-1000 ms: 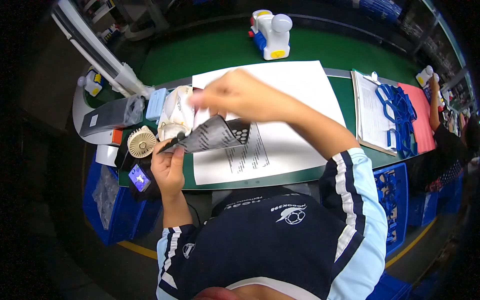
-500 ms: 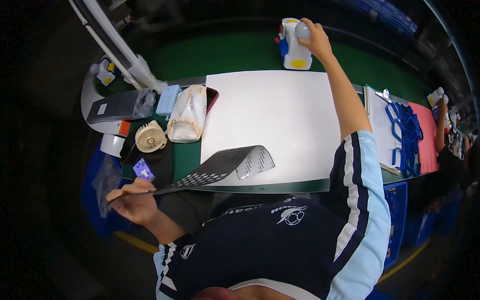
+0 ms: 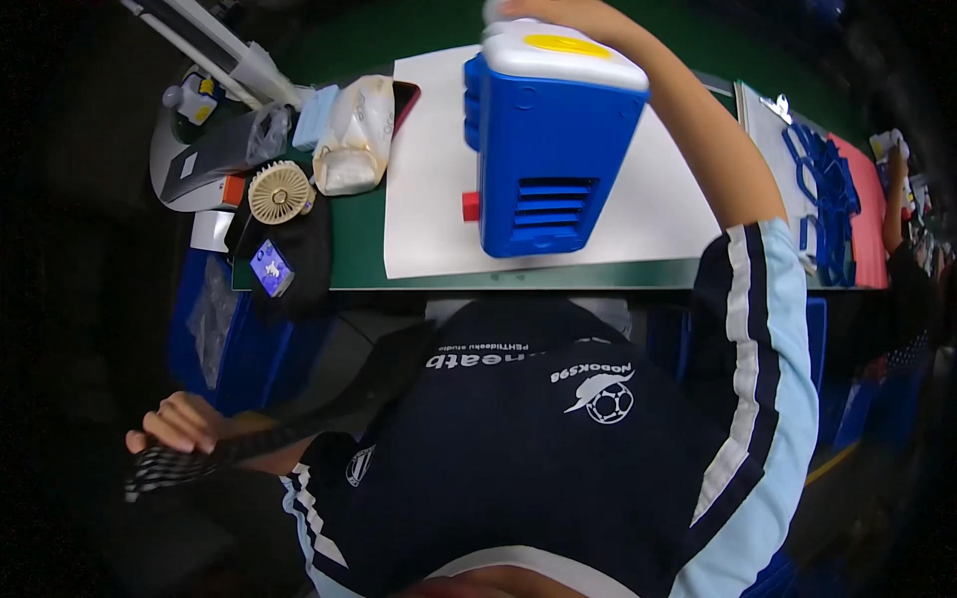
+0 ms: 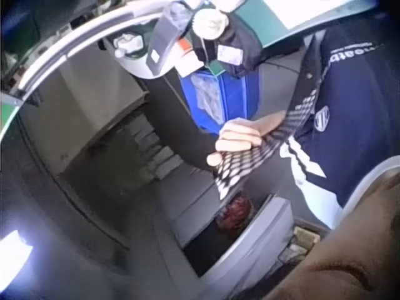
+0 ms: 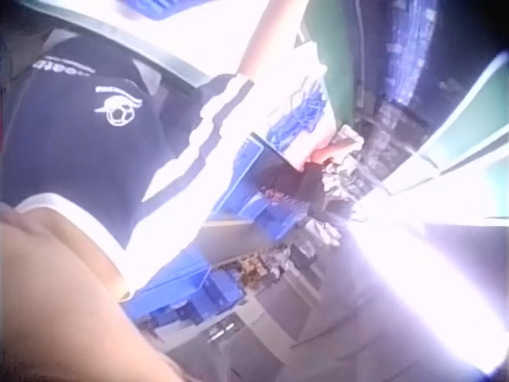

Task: The recorder is assembling plastic components, likely for toys or small appliances, by applying adhesive strips and fitting parts together at an assembly line.

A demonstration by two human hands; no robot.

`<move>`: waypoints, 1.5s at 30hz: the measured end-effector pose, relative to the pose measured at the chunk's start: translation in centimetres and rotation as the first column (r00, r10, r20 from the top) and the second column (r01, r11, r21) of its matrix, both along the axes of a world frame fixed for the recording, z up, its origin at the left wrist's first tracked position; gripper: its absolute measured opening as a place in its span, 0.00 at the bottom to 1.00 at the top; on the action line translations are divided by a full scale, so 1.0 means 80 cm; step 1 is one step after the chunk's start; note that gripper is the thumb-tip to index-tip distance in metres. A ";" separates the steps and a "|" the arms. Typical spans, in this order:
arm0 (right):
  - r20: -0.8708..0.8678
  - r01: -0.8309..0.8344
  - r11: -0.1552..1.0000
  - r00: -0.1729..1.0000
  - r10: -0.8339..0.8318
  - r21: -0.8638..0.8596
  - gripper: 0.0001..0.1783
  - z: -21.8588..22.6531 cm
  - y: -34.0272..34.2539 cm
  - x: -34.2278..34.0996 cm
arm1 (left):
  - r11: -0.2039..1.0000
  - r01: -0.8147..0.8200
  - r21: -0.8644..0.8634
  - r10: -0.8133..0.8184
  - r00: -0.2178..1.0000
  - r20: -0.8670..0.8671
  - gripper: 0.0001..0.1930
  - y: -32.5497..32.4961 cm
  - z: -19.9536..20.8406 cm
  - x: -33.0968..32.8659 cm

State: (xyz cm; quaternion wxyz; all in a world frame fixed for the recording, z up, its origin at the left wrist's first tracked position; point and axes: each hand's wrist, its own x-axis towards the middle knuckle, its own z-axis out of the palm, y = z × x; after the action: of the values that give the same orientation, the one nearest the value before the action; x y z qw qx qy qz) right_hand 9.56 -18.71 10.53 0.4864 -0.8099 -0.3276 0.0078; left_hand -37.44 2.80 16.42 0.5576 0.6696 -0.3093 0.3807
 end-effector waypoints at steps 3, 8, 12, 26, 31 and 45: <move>-0.259 -0.162 0.950 0.962 0.090 -0.268 0.46 0.008 0.006 -0.032 | 0.975 0.213 0.057 -0.194 0.952 -0.238 0.22 0.001 -0.031 0.062; -0.383 -0.254 0.955 0.906 0.181 -0.151 0.37 -0.020 0.031 -0.045 | 0.951 -0.298 0.087 0.309 0.933 -0.187 0.12 -0.091 -0.072 0.114; -0.656 -0.265 0.960 0.710 0.256 0.087 0.18 -0.019 0.024 -0.057 | 0.961 -0.194 0.199 0.229 0.958 -0.172 0.10 -0.107 -0.100 0.180; -0.474 0.070 0.985 0.870 -0.137 -0.155 0.13 0.005 -0.002 -0.070 | 0.782 -0.244 0.574 0.370 0.922 -0.112 0.15 -0.128 -0.127 0.290; -0.363 0.166 0.957 0.899 -0.245 -0.236 0.12 0.011 -0.004 -0.035 | 0.805 -0.226 0.549 0.312 0.948 -0.067 0.14 -0.124 -0.136 0.293; -0.016 -0.428 0.902 0.903 0.429 0.052 0.09 -0.014 -0.114 -0.208 | 0.749 -0.294 0.593 0.392 0.919 -0.039 0.11 -0.124 -0.148 0.281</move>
State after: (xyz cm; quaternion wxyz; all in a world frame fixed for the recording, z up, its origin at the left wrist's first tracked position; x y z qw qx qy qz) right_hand -7.07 -27.85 9.41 0.4961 -0.7063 -0.4910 0.1179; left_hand -14.94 -7.15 4.54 0.2719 0.8802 -0.2351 0.3098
